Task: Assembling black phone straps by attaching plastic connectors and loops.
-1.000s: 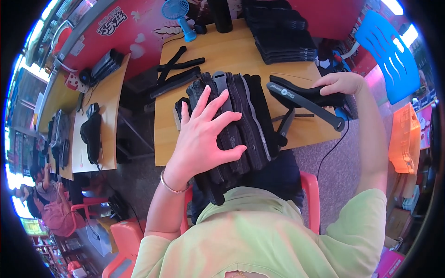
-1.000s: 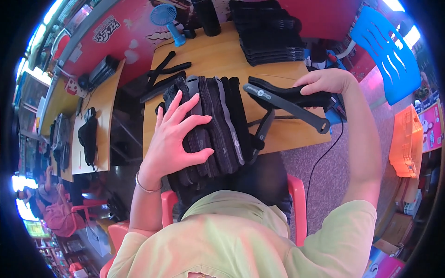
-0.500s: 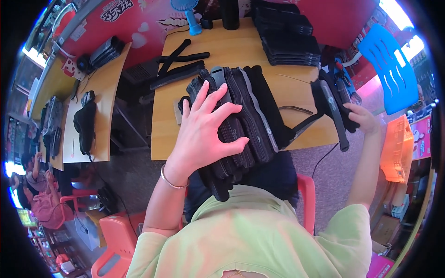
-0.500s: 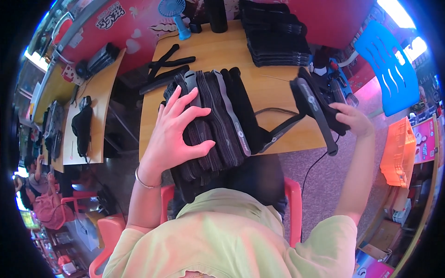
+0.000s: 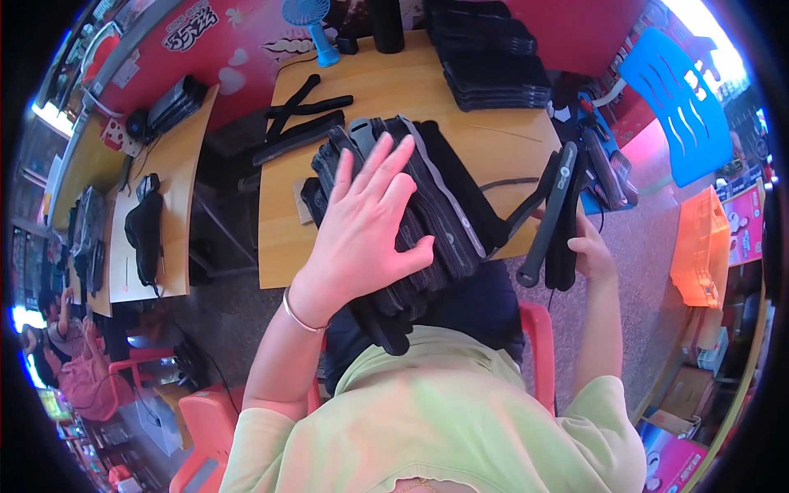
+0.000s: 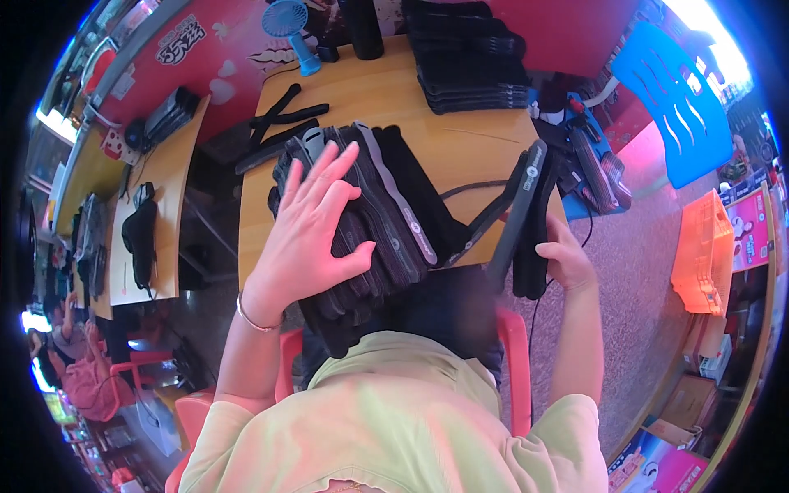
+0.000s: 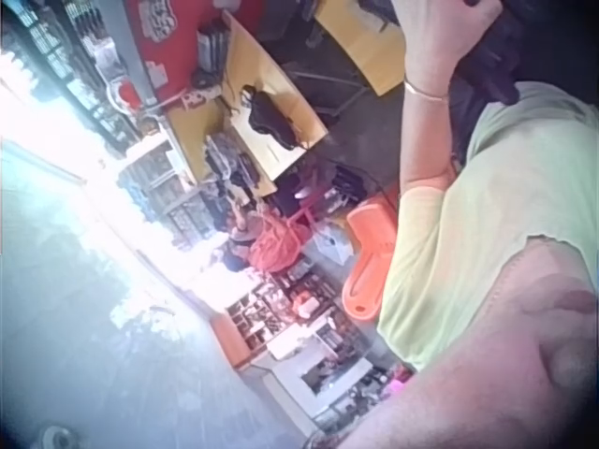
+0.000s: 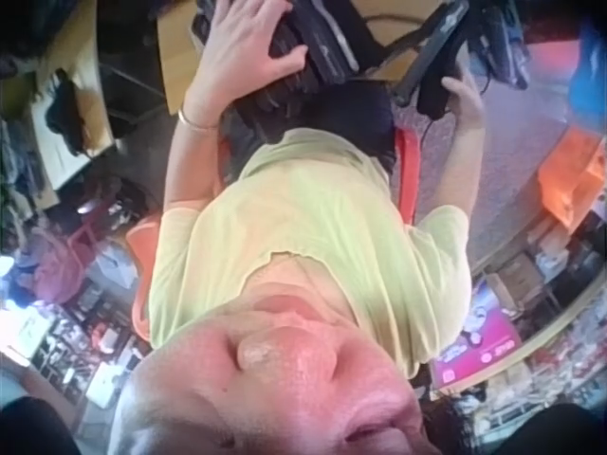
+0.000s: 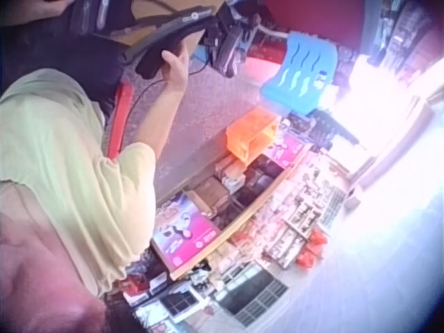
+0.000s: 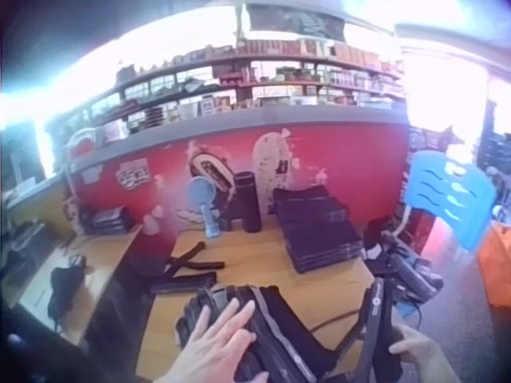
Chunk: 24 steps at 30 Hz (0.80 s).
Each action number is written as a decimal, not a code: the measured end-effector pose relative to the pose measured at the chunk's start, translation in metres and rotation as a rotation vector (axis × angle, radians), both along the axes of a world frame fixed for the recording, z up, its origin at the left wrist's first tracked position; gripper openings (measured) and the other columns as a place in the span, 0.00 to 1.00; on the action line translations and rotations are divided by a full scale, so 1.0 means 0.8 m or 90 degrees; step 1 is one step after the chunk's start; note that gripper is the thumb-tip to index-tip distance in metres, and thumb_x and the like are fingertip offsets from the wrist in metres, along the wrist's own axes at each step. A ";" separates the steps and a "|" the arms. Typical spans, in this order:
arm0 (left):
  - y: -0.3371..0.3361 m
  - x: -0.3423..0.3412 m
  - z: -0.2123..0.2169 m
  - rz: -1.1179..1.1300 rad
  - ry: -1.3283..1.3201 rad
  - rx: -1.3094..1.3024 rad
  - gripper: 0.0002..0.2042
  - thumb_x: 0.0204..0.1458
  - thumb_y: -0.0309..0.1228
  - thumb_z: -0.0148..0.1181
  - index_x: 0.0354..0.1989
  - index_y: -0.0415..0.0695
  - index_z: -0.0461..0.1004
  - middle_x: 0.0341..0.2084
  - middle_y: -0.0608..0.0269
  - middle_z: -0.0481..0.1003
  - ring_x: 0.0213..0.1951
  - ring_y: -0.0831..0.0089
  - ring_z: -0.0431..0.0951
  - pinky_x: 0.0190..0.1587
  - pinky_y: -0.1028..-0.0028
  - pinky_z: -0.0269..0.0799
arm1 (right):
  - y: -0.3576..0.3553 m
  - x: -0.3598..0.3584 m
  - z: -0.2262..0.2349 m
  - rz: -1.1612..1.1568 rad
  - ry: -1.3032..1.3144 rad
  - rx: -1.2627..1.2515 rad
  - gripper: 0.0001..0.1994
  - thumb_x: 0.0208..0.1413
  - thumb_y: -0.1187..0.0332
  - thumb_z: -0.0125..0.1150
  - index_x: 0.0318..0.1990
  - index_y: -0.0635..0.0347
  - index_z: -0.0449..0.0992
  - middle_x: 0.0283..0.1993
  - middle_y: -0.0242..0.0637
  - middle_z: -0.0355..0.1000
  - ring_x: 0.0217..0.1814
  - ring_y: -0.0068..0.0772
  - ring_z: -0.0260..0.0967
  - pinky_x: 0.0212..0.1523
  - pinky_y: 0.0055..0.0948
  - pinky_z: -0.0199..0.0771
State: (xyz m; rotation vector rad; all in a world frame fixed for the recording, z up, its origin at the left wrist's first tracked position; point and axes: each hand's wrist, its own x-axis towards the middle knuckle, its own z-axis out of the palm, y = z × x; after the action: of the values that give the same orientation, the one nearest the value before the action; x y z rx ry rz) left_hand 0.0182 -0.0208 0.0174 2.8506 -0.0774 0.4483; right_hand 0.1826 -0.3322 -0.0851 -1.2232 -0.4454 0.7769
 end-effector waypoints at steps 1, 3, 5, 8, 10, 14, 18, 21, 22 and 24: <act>0.000 0.002 -0.003 -0.027 0.011 -0.029 0.24 0.39 0.40 0.61 0.46 0.41 0.71 0.61 0.52 0.60 0.67 0.52 0.51 0.66 0.45 0.37 | 0.006 -0.005 -0.006 -0.001 0.001 0.003 0.41 0.40 0.59 0.64 0.63 0.67 0.57 0.58 0.49 0.64 0.63 0.44 0.61 0.64 0.37 0.58; -0.003 0.004 -0.001 -0.061 0.023 -0.065 0.24 0.43 0.38 0.58 0.52 0.45 0.70 0.60 0.55 0.62 0.66 0.53 0.52 0.67 0.48 0.36 | 0.018 -0.012 -0.017 -0.041 0.048 0.068 0.40 0.39 0.59 0.64 0.62 0.66 0.57 0.60 0.49 0.62 0.63 0.46 0.60 0.64 0.40 0.59; -0.004 0.004 -0.001 -0.067 0.031 -0.030 0.24 0.45 0.39 0.56 0.53 0.49 0.71 0.60 0.54 0.62 0.66 0.53 0.53 0.66 0.47 0.36 | 0.045 -0.024 -0.012 -0.059 0.051 0.141 0.40 0.41 0.58 0.63 0.62 0.66 0.57 0.61 0.49 0.61 0.64 0.46 0.60 0.64 0.40 0.59; -0.005 0.006 -0.001 -0.076 0.048 0.021 0.21 0.47 0.41 0.55 0.52 0.55 0.73 0.59 0.54 0.63 0.65 0.53 0.54 0.66 0.46 0.36 | 0.072 -0.035 -0.014 -0.109 0.092 0.248 0.36 0.45 0.60 0.62 0.61 0.66 0.58 0.60 0.47 0.62 0.61 0.44 0.62 0.61 0.38 0.63; -0.005 0.008 0.000 -0.079 0.056 0.035 0.20 0.48 0.42 0.54 0.51 0.57 0.75 0.59 0.54 0.64 0.65 0.53 0.55 0.66 0.45 0.36 | 0.082 -0.036 -0.021 -0.143 0.128 0.281 0.33 0.47 0.63 0.60 0.61 0.66 0.59 0.58 0.46 0.64 0.58 0.41 0.65 0.58 0.35 0.67; -0.011 0.015 -0.002 -0.073 0.054 0.042 0.20 0.48 0.44 0.53 0.47 0.53 0.77 0.57 0.52 0.66 0.65 0.53 0.55 0.66 0.44 0.37 | 0.089 -0.033 -0.023 -0.223 0.124 0.267 0.30 0.52 0.63 0.58 0.62 0.63 0.58 0.50 0.40 0.67 0.52 0.37 0.68 0.54 0.34 0.69; -0.015 0.019 -0.010 -0.073 0.060 0.043 0.21 0.46 0.46 0.52 0.45 0.50 0.78 0.55 0.51 0.67 0.64 0.54 0.57 0.66 0.44 0.37 | 0.067 -0.012 -0.033 -0.420 0.045 0.244 0.28 0.54 0.66 0.57 0.62 0.59 0.58 0.43 0.36 0.67 0.45 0.32 0.68 0.52 0.34 0.71; -0.017 0.020 -0.007 -0.084 0.068 0.059 0.21 0.45 0.45 0.53 0.44 0.49 0.79 0.55 0.51 0.68 0.64 0.54 0.57 0.66 0.44 0.37 | 0.011 0.017 -0.006 -0.483 0.055 0.351 0.29 0.55 0.67 0.53 0.64 0.62 0.54 0.43 0.37 0.66 0.49 0.32 0.66 0.57 0.35 0.66; -0.018 0.020 -0.006 -0.087 0.068 0.057 0.21 0.45 0.45 0.53 0.44 0.49 0.79 0.55 0.51 0.68 0.64 0.54 0.57 0.66 0.44 0.37 | -0.008 0.023 -0.006 -0.442 0.053 0.395 0.27 0.56 0.67 0.53 0.63 0.60 0.57 0.46 0.36 0.67 0.50 0.30 0.67 0.59 0.37 0.66; -0.019 0.020 -0.005 -0.081 0.074 0.060 0.19 0.44 0.43 0.56 0.45 0.52 0.78 0.56 0.53 0.67 0.65 0.56 0.56 0.66 0.45 0.36 | -0.014 0.010 0.014 -0.408 0.052 0.388 0.29 0.56 0.66 0.53 0.65 0.61 0.54 0.51 0.37 0.67 0.55 0.32 0.66 0.61 0.40 0.64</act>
State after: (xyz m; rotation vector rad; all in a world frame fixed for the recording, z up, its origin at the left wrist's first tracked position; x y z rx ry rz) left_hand 0.0346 -0.0359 0.0137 2.9354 -0.2625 0.2587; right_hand 0.1904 -0.3433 -0.0742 -0.6854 -0.1748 0.1124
